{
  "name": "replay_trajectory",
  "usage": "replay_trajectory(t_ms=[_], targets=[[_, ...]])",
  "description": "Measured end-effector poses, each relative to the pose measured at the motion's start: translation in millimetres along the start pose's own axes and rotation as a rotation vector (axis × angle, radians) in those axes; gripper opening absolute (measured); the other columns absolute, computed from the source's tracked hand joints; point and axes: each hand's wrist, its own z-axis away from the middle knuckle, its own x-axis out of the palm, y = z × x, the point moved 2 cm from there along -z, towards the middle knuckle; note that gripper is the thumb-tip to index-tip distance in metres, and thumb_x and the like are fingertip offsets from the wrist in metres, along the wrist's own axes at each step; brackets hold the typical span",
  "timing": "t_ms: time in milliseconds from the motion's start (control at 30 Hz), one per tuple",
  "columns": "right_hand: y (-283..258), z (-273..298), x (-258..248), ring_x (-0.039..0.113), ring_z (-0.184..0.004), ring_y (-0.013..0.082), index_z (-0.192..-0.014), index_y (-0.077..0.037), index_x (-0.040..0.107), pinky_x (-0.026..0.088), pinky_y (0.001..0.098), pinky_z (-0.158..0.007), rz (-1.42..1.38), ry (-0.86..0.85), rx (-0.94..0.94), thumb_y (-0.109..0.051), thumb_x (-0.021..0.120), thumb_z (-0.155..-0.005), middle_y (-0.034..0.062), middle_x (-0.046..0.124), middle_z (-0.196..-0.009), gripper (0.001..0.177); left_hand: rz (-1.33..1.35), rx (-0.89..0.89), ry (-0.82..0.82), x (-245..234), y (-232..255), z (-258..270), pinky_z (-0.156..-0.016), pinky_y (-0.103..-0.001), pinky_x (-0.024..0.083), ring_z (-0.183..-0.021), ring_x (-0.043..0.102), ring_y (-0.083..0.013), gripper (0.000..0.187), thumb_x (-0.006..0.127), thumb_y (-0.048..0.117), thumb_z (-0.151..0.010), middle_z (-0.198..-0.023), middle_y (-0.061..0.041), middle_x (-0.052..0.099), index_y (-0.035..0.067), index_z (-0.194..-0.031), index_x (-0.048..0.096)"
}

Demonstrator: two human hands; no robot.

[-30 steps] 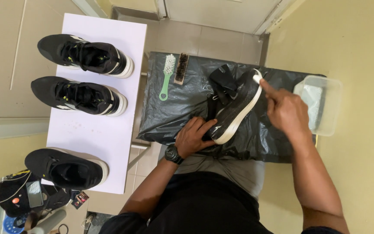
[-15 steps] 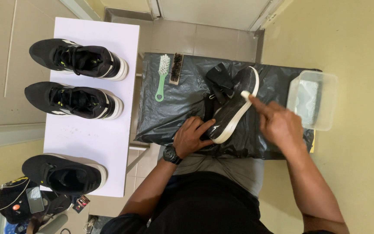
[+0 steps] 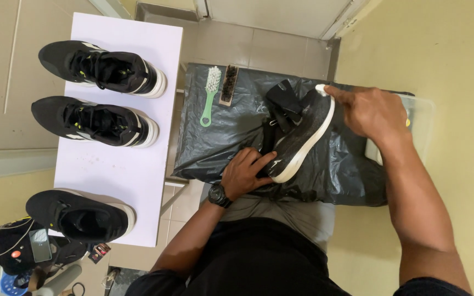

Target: A person is scrubbing the white midsole of a black sneaker using a toothbrush and a container of cleaning solution.

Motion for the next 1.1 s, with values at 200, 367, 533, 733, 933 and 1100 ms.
replay_trajectory(t_ms=[200, 367, 533, 733, 933, 1100], targets=[[1.7, -25.7, -13.2, 0.071, -0.076, 0.0377, -0.155, -0.047, 0.053, 0.051, 0.0485, -0.048, 0.014, -0.192, 0.071, -0.014, 0.039, -0.093, 0.0077, 0.073, -0.088, 0.071, 0.004, 0.024, 0.012, -4.5, 1.7, -2.4, -0.077, -0.04, 0.05, -0.086, 0.053, -0.0256, 0.06, 0.079, 0.043, -0.094, -0.092, -0.007, 0.051, 0.008, -0.138, 0.059], [-2.7, -13.0, -16.5, 0.07, -0.076, 0.0342, -0.155, -0.044, 0.053, 0.047, 0.0453, -0.041, -0.002, -0.163, 0.02, -0.024, 0.041, -0.105, 0.0025, 0.072, -0.082, 0.056, 0.001, 0.026, 0.024, -6.5, 2.0, -1.9, -0.078, -0.042, 0.051, -0.088, 0.054, -0.0271, 0.061, 0.081, 0.041, -0.094, -0.094, -0.009, 0.052, 0.007, -0.139, 0.058], [-25.7, 4.8, -47.4, 0.072, -0.079, 0.0318, -0.156, -0.051, 0.047, 0.05, 0.0455, -0.046, 0.042, -0.284, 0.059, -0.028, 0.037, -0.105, 0.0039, 0.072, -0.074, 0.056, 0.006, 0.037, 0.017, -4.6, 1.1, -1.3, -0.077, -0.042, 0.05, -0.088, 0.055, -0.0275, 0.059, 0.076, 0.043, -0.097, -0.095, -0.009, 0.053, 0.008, -0.14, 0.056], [-57.9, 30.0, -65.2, 0.075, -0.079, 0.0401, -0.161, -0.052, 0.032, 0.056, 0.0484, -0.061, 0.018, -0.549, 0.13, -0.012, 0.039, -0.093, 0.016, 0.077, -0.096, 0.08, 0.01, 0.015, 0.003, 2.7, -0.5, 2.1, -0.076, -0.042, 0.049, -0.088, 0.054, -0.0277, 0.059, 0.077, 0.042, -0.096, -0.094, -0.009, 0.052, 0.008, -0.14, 0.056], [-81.8, 54.8, -69.5, 0.078, -0.1, 0.0407, -0.148, -0.048, 0.053, 0.063, 0.0561, -0.085, -0.018, -0.545, 0.094, -0.024, 0.044, -0.089, 0.0197, 0.081, -0.1, 0.065, 0.035, 0.014, 0.111, 11.0, -3.4, 4.0, -0.08, -0.043, 0.054, -0.081, 0.059, -0.0306, 0.064, 0.073, 0.051, -0.088, -0.083, -0.004, 0.046, 0.012, -0.138, 0.063], [-93.3, 64.5, -73.0, 0.079, -0.092, 0.0417, -0.145, -0.037, 0.06, 0.063, 0.0578, -0.077, -0.017, -0.505, 0.014, -0.018, 0.045, -0.089, 0.0213, 0.08, -0.097, 0.061, 0.015, 0.026, 0.116, 12.8, -3.4, 7.3, -0.084, -0.045, 0.055, -0.081, 0.06, -0.0306, 0.066, 0.076, 0.052, -0.086, -0.083, -0.005, 0.046, 0.012, -0.137, 0.064]])
